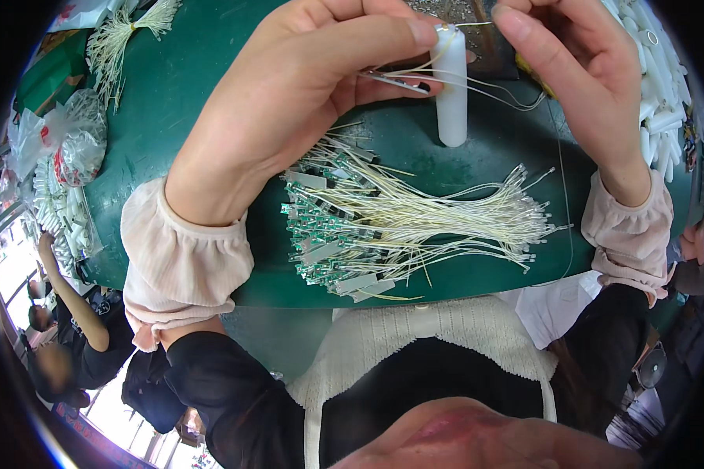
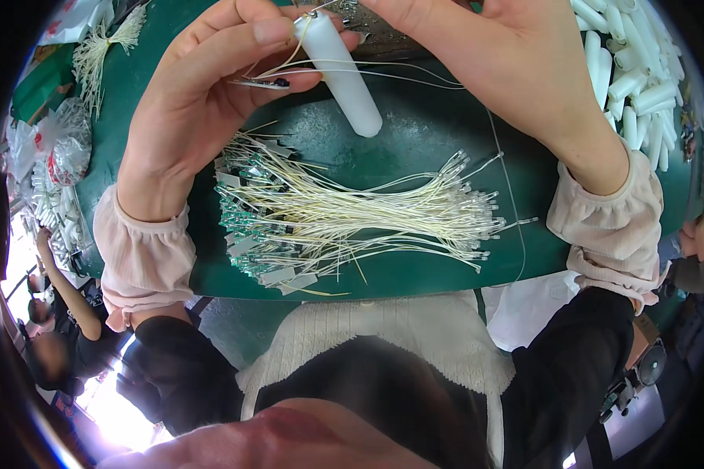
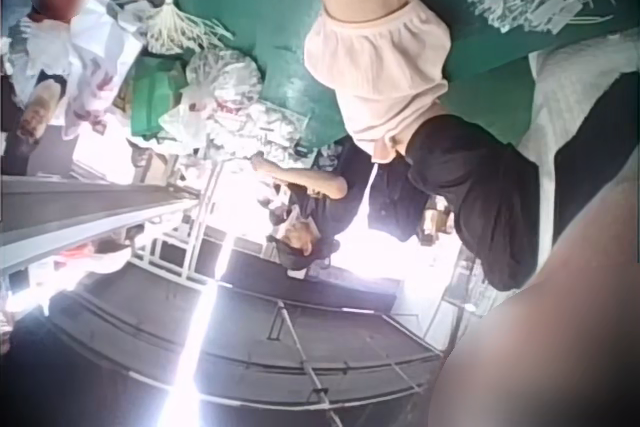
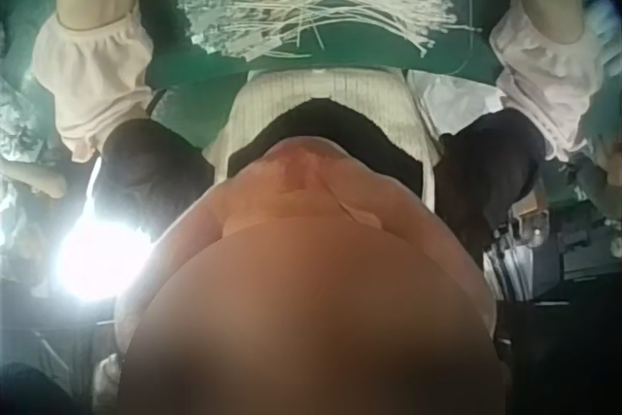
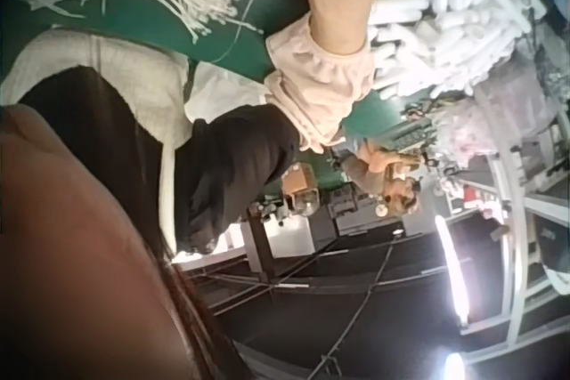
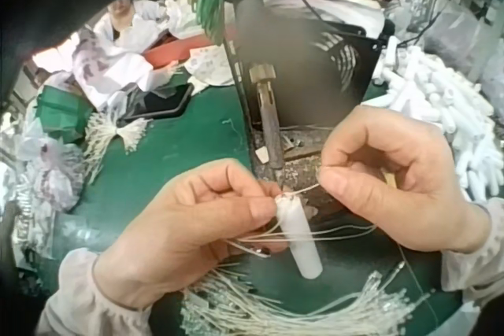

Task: Threading thin wires through small plastic tubes and organizing them into bundles.

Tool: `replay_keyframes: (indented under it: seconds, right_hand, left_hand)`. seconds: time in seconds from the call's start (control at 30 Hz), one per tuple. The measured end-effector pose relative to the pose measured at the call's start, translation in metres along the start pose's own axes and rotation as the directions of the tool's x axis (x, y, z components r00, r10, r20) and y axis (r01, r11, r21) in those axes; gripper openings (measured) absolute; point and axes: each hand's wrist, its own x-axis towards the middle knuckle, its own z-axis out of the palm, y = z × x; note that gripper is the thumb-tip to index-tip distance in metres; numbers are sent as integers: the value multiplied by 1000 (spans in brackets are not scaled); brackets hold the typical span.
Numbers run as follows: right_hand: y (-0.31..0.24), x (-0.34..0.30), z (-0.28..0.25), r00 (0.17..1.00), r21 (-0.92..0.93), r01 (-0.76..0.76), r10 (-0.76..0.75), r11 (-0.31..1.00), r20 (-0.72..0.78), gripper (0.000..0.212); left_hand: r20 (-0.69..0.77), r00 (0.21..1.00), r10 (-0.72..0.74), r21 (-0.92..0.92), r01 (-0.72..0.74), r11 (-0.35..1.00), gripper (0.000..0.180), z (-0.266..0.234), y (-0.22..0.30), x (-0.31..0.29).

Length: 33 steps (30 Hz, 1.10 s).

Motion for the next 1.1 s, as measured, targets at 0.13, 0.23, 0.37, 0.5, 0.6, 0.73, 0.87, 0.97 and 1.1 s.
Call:
replay_keyframes:
  seconds: [0.13,0.23,0.37,0.5,0.6,0.73,0.87,0.97,1.1]
  right_hand:
    - [2,4,4,999,-38,47,-47,998,-21,8]
    - [2,5,5,996,-64,78,-81,995,-33,8]
    - [3,5,5,998,-44,58,-59,997,-26,8]
    - [7,4,7,995,22,94,-92,995,-47,9]
    - [10,5,8,994,27,93,-91,995,-56,9]
    - [17,5,8,993,30,86,-83,996,-83,9]
    - [20,5,7,990,32,86,-82,996,-112,9]
    - [7,3,10,989,68,9,1,998,-151,9]
    - [-32,2,18,917,240,-277,331,930,-224,15]
  left_hand:
    - [16,1000,-1,-2,1,1000,5,2,4,0]
    - [23,1000,6,-10,-6,1000,5,3,5,0]
    - [43,999,31,-25,-30,999,6,2,4,0]
    - [46,998,34,-41,-32,999,6,3,4,0]
    - [-2,999,53,50,-53,997,6,0,4,2]
    - [59,997,44,-10,-43,999,7,0,5,3]
    - [74,997,12,-30,-10,1000,7,1,3,1]
    - [96,995,-9,-75,16,997,7,4,2,-2]
    - [24,1000,-17,-1,17,1000,7,9,2,-16]
